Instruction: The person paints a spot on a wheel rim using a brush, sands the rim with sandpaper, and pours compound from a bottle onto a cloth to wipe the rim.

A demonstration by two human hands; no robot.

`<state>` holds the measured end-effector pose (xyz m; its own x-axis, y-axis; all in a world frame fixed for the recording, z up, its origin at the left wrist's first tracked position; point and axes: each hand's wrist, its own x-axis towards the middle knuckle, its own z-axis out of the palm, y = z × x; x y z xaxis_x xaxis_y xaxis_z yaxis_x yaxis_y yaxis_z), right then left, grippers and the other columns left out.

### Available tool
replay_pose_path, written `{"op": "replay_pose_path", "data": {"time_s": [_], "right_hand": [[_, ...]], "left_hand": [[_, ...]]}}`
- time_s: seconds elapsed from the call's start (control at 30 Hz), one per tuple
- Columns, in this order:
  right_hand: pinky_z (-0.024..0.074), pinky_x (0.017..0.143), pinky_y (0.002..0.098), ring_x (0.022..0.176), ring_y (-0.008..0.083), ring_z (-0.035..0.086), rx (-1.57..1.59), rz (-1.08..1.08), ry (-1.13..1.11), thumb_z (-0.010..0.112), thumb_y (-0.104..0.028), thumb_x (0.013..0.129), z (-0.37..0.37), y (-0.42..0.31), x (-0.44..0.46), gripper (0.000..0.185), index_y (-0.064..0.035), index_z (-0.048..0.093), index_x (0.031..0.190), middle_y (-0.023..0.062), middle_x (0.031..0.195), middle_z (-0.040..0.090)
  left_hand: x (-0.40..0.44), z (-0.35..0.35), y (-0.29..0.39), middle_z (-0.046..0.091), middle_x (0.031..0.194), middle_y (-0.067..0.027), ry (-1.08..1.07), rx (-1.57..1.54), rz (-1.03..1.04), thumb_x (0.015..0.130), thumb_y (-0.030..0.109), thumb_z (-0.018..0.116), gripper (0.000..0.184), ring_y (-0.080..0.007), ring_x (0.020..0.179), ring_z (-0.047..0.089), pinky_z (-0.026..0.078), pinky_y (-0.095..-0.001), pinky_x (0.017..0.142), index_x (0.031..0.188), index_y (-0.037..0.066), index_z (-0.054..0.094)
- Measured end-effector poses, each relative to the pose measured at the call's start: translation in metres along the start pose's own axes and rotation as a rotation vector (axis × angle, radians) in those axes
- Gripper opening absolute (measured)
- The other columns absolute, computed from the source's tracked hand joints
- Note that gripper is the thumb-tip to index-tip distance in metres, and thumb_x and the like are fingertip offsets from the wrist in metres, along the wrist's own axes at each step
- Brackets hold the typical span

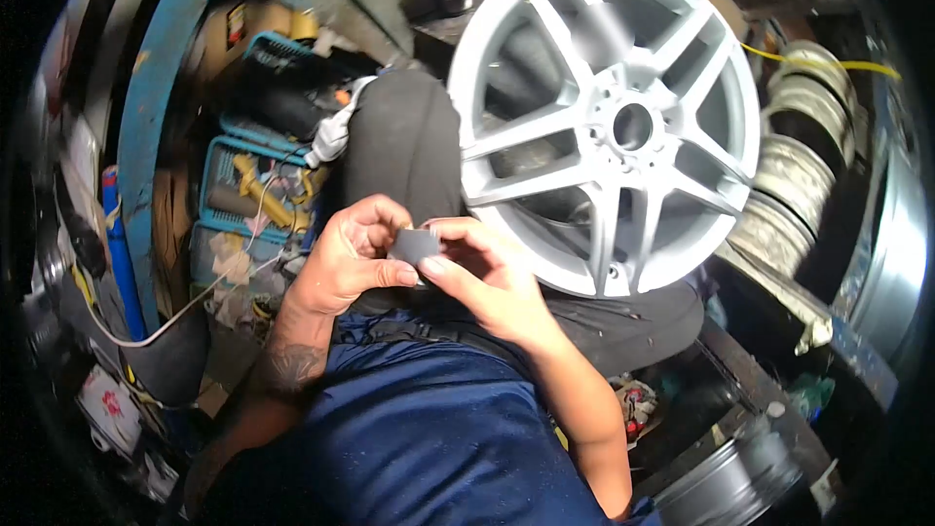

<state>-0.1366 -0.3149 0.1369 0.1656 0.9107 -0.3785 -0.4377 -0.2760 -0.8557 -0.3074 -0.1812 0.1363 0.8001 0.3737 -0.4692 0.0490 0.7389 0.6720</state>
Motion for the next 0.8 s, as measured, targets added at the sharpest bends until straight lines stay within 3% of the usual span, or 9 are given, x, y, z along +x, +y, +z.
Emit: {"op": "replay_pose_path", "data": {"time_s": [0.03, 0.13, 0.17, 0.3, 0.43, 0.53, 0.6, 0.73, 0.8], "right_hand": [[0.0514, 0.086, 0.0261, 0.094, 0.0074, 0.063, 0.171, 0.020, 0.084, 0.075, -0.007, 0.095, 0.005, 0.000, 0.001, 0.022, -0.0018, 0.066, 0.114, 0.0017, 0.103, 0.068], [0.0508, 0.079, 0.0233, 0.087, 0.0050, 0.063, 0.115, -0.064, 0.202, 0.076, -0.005, 0.094, -0.006, 0.007, -0.001, 0.016, -0.0032, 0.066, 0.107, -0.0001, 0.095, 0.068], [0.0480, 0.071, 0.0210, 0.079, 0.0035, 0.060, 0.086, -0.041, 0.228, 0.076, -0.005, 0.094, -0.009, 0.004, -0.004, 0.020, -0.0026, 0.063, 0.109, -0.0020, 0.088, 0.065], [0.0402, 0.062, 0.0191, 0.070, 0.0007, 0.050, -0.008, -0.047, 0.252, 0.075, -0.003, 0.095, -0.020, 0.000, -0.012, 0.026, -0.0016, 0.058, 0.114, -0.0055, 0.079, 0.058], [0.0392, 0.060, 0.0193, 0.067, 0.0008, 0.048, 0.085, -0.002, 0.285, 0.074, -0.002, 0.094, -0.020, 0.000, -0.015, 0.027, -0.0018, 0.059, 0.116, -0.0056, 0.075, 0.054], [0.0391, 0.060, 0.0193, 0.067, 0.0018, 0.049, -0.141, -0.009, 0.330, 0.075, -0.001, 0.092, -0.020, 0.007, -0.016, 0.029, -0.0023, 0.058, 0.116, -0.0048, 0.075, 0.055], [0.0399, 0.060, 0.0197, 0.066, 0.0027, 0.050, -0.119, -0.018, 0.309, 0.074, 0.000, 0.092, -0.017, 0.008, -0.017, 0.028, -0.0020, 0.058, 0.115, -0.0043, 0.074, 0.055], [0.0460, 0.067, 0.0225, 0.071, 0.0067, 0.055, -0.138, -0.120, 0.141, 0.073, -0.001, 0.092, -0.010, 0.014, -0.021, 0.026, 0.0003, 0.060, 0.114, -0.0010, 0.081, 0.059], [0.0498, 0.072, 0.0250, 0.075, 0.0099, 0.060, -0.298, -0.059, -0.013, 0.075, -0.004, 0.091, -0.005, 0.010, -0.019, 0.027, 0.0016, 0.063, 0.115, 0.0024, 0.083, 0.064]], "left_hand": [[0.004, 0.006, 0.000, 0.070, 0.094, -0.0018, 0.033, 0.035, -0.019, 0.084, -0.001, 0.083, 0.032, -0.0065, 0.084, 0.065, 0.053, -0.0218, 0.075, 0.109, 0.001, 0.062], [0.007, 0.010, -0.006, 0.071, 0.099, -0.0046, 0.074, 0.116, 0.010, 0.090, 0.001, 0.078, 0.030, -0.0073, 0.087, 0.065, 0.053, -0.0224, 0.078, 0.117, -0.003, 0.066], [0.007, 0.011, -0.008, 0.071, 0.099, -0.0053, 0.085, 0.115, 0.022, 0.091, 0.002, 0.077, 0.027, -0.0075, 0.087, 0.065, 0.053, -0.0225, 0.078, 0.116, -0.003, 0.066], [0.018, 0.015, -0.012, 0.070, 0.098, -0.0072, 0.109, 0.110, 0.035, 0.097, 0.005, 0.071, 0.018, -0.0087, 0.086, 0.066, 0.054, -0.0227, 0.078, 0.112, -0.004, 0.067], [0.020, 0.021, -0.012, 0.070, 0.095, -0.0073, 0.081, 0.141, 0.005, 0.097, 0.006, 0.070, 0.018, -0.0102, 0.083, 0.067, 0.055, -0.0246, 0.075, 0.111, -0.004, 0.066], [0.019, 0.021, -0.009, 0.069, 0.097, -0.0066, 0.053, 0.128, 0.036, 0.097, 0.003, 0.070, 0.024, -0.0094, 0.084, 0.066, 0.056, -0.0243, 0.076, 0.119, -0.005, 0.064], [0.016, 0.015, -0.012, 0.068, 0.095, -0.0051, 0.025, 0.140, 0.081, 0.096, 0.002, 0.071, 0.023, -0.0081, 0.085, 0.065, 0.055, -0.0234, 0.075, 0.117, -0.004, 0.065], [-0.006, -0.016, 0.009, 0.069, 0.102, -0.0037, -0.102, -0.049, 0.117, 0.094, 0.003, 0.072, 0.021, -0.0093, 0.093, 0.066, 0.053, -0.0248, 0.084, 0.114, -0.002, 0.067], [-0.020, -0.051, 0.011, 0.072, 0.106, -0.0058, -0.211, -0.121, 0.103, 0.089, 0.004, 0.076, 0.024, -0.0112, 0.097, 0.067, 0.053, -0.0255, 0.088, 0.112, 0.000, 0.069]]}}
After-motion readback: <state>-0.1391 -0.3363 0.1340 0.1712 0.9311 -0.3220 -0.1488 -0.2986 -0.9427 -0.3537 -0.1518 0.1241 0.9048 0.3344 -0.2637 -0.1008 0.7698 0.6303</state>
